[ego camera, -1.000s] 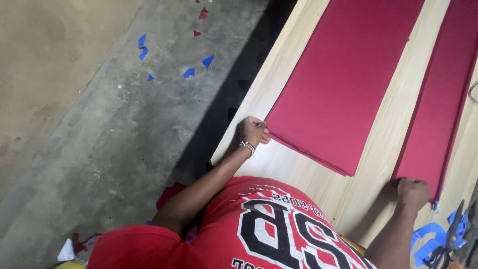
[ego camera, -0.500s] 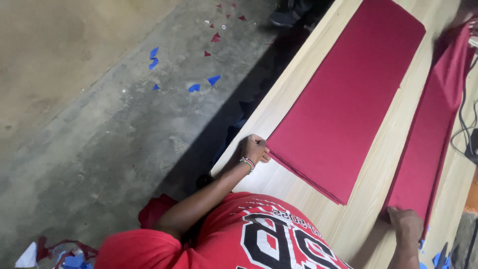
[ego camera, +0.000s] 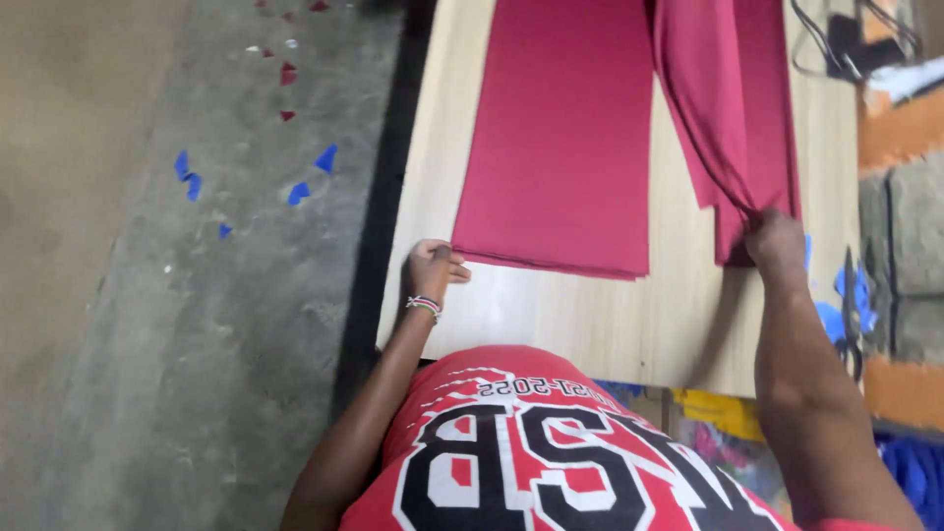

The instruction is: Smoothing and aligning long strips of red fabric on a workbench in a sewing factory.

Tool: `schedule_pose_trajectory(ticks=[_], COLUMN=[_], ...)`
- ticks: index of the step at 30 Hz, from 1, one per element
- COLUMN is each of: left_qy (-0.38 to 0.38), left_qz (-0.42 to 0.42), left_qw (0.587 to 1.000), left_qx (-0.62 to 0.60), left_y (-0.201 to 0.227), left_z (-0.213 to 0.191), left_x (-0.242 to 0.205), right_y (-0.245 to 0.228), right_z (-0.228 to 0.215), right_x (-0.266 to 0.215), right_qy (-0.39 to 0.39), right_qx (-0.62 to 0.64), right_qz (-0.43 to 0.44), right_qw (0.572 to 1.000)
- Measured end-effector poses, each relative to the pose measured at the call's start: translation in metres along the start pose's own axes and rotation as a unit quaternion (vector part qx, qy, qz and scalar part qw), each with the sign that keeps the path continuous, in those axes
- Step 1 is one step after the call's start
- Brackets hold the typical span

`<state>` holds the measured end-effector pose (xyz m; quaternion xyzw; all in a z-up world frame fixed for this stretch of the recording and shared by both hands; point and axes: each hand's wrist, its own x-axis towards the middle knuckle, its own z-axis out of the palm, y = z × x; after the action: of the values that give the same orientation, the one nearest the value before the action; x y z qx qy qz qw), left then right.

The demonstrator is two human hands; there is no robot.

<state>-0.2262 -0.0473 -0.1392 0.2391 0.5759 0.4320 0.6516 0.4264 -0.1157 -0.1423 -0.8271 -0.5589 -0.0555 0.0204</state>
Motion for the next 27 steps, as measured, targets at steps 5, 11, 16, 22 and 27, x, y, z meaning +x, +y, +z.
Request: schedule_pose_trajectory(ticks=[5,11,16,22,27], left_qy=[-0.014,-0.013,-0.001,0.055,0.111], left_qz=[0.014,-0.012,-0.033,-0.025,0.035], left_qw=[1.000,1.000,0.999,0.997,0.991], left_qx=[-0.017,0.014,0.036,0.045,0.068], left_y=[0.008,-0.006,0.011,0.021,0.060], left_z=[-0.009,-0.016,-0.010,-0.008,0.018], left_x=[-0.001,0.011,0.003,-0.015,-0.022], right_y=[-0.043,-0.098,-0.110,-0.097,-0.151], right_z=[-0.055,-0.063,-0.043,0.003,-0.060], right_x=[0.013,0.060,0.108,0.175,0.169], right_qy=[0.009,-0.016,0.042,0.053,0.242], right_qx=[0.068,0.097,0.082,0.031,0.288], right_qz=[0.054,0.055,0.079,-0.023,-0.065], right_qw=[0.996,0.994,0.993,0.998,0.924])
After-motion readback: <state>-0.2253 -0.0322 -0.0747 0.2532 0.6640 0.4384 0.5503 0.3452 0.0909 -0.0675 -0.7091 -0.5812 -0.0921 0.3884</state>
